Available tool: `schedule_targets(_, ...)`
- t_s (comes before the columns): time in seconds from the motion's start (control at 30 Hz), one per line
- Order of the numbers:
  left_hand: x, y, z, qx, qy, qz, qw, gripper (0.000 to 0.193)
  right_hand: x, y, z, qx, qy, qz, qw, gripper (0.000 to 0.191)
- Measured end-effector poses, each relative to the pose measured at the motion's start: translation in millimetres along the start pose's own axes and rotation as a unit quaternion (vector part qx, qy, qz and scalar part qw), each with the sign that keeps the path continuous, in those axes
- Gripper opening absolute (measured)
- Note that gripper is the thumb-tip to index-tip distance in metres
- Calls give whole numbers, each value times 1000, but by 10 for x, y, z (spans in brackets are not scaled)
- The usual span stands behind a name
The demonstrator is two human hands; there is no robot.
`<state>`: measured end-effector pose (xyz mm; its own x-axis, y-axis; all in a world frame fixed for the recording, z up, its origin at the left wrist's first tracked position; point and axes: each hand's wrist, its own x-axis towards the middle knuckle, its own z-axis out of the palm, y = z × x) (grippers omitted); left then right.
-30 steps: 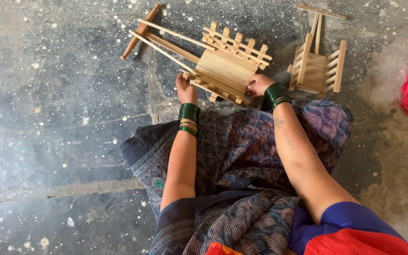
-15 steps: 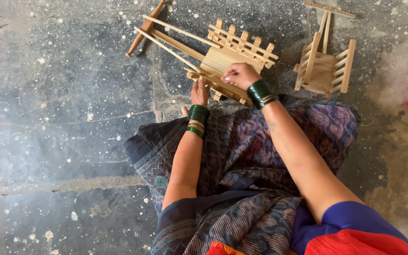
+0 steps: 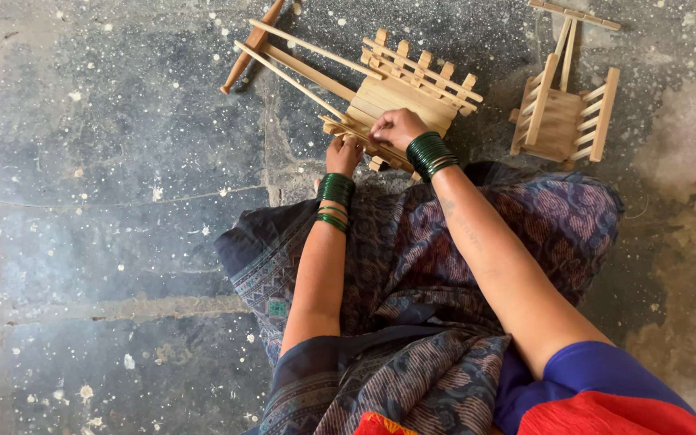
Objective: The person sits on the floor assembling a small wooden toy cart or spinning-wheel model. They fit wooden slats and pegs into the frame, press pieces together by hand, reposition the assembly, and work the parts into place piece by piece.
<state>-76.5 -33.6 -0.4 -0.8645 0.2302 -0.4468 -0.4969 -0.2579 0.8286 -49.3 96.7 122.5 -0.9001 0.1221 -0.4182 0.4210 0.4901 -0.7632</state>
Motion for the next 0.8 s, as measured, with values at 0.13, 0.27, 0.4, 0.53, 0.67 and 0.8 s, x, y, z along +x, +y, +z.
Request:
schedule_targets(0.13,-14,-4,-5,39,-4,28,999,34,34,-101,-2,30,38,-40,998,1)
schedule_targets(0.27,-42,37,10,73,5,25,997,36,90,-120,112,-56,49,-120,990,3)
schedule_targets(0.4,-68,34,8,152,34,20,988,37,98,-8,113,-94,0,-123,988,5)
schedule_targets(0.53,-43,-23,20,71,18,24,997,38,50,166,-89,-126,-81,-84,985,7)
schedule_targets(0.67,-7,-70,27,64,15,25,998,39,-13,190,-177,-120,-90,-30,988,10)
schedule_targets(0.8,-3,-76,34,46,17,29,998,46,33,80,-31,-131,-42,-61,989,9)
